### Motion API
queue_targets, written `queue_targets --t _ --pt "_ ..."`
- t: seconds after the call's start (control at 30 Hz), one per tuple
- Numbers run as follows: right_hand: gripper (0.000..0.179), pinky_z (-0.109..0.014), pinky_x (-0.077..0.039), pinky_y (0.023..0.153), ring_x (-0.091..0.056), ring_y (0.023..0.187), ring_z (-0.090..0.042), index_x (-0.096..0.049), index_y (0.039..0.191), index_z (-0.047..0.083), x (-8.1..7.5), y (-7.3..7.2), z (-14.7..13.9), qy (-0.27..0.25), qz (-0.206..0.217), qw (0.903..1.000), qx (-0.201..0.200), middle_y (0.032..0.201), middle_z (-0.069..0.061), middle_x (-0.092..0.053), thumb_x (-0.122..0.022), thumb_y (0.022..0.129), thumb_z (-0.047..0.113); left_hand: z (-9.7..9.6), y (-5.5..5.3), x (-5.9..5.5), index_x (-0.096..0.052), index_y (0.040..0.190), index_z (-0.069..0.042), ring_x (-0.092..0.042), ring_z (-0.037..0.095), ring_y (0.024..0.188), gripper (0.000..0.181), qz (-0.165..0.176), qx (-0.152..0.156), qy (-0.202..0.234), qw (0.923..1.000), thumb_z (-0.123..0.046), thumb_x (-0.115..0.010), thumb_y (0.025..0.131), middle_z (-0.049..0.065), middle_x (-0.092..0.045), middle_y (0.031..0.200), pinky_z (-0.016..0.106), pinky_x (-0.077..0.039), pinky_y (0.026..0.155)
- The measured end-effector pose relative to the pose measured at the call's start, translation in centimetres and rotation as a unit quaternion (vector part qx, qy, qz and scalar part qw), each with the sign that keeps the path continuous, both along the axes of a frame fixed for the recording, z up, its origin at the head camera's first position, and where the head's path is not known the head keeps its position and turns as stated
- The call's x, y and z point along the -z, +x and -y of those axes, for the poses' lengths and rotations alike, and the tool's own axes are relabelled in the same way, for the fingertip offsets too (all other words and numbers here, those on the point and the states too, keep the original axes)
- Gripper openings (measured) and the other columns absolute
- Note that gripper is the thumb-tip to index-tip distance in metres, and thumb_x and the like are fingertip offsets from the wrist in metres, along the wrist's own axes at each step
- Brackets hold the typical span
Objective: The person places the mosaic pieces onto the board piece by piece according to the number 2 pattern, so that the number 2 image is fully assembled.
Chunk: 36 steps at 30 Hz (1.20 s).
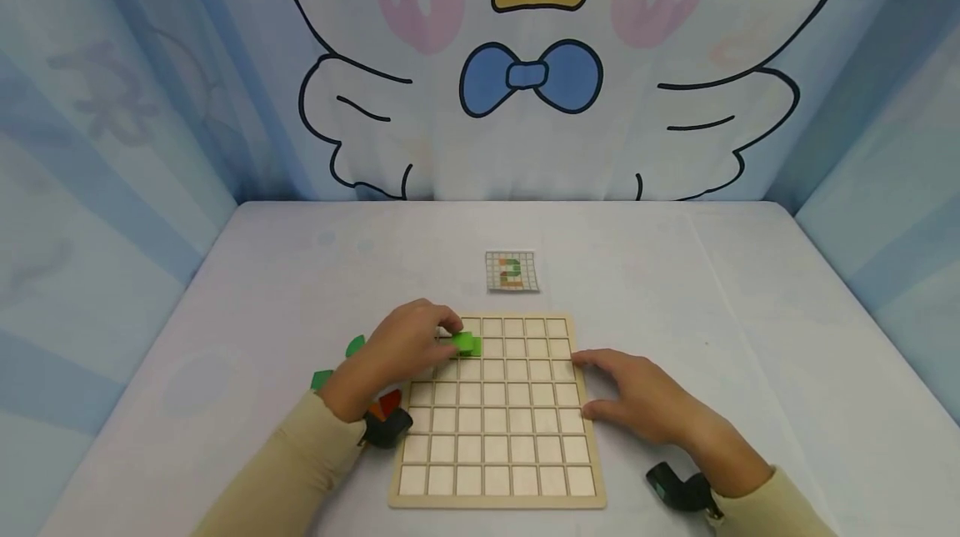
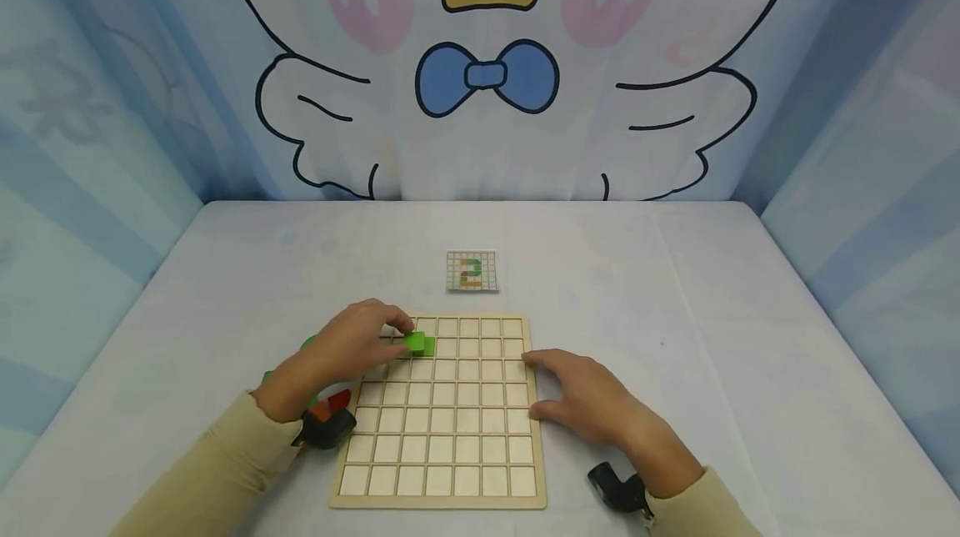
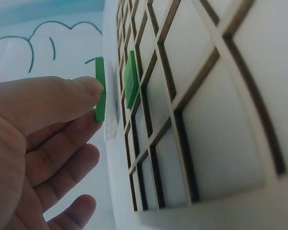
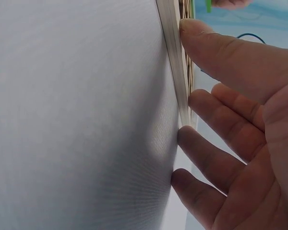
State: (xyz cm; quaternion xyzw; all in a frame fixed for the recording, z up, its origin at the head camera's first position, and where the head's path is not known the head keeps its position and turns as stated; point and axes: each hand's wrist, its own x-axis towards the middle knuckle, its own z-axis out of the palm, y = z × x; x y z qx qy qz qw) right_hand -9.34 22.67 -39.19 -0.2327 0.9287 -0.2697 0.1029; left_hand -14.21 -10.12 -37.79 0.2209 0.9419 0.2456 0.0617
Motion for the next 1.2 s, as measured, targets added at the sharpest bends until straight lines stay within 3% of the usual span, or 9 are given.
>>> queue_targets --t 0.6,1.2 --pt "0.059 -0.055 -0.039 0.105 -0.05 0.13 -0.036 -0.057 0.138 0.006 -0.1 0.0 0.1 0.004 0.005 1.0 0.003 0.137 -0.01 -0.059 -0.078 0.088 0.028 -3.0 -0.7 0.4 -0.073 0.107 -0.01 -0.061 0.023 0.101 0.019 0.017 0.017 0.001 0.9997 -0.018 -0.077 0.09 0.001 -0.07 0.103 0.039 -0.05 0.089" --pt "0.059 -0.055 -0.04 0.104 -0.051 0.13 -0.036 -0.056 0.138 0.006 -0.2 0.0 0.0 -0.002 0.01 0.9999 -0.002 0.138 -0.01 -0.058 -0.077 0.089 0.029 -4.1 -0.7 1.1 -0.073 0.111 -0.012 -0.062 0.025 0.103 0.021 -0.001 0.028 -0.023 0.9993 -0.019 -0.074 0.091 0.002 -0.071 0.105 0.043 -0.049 0.092"
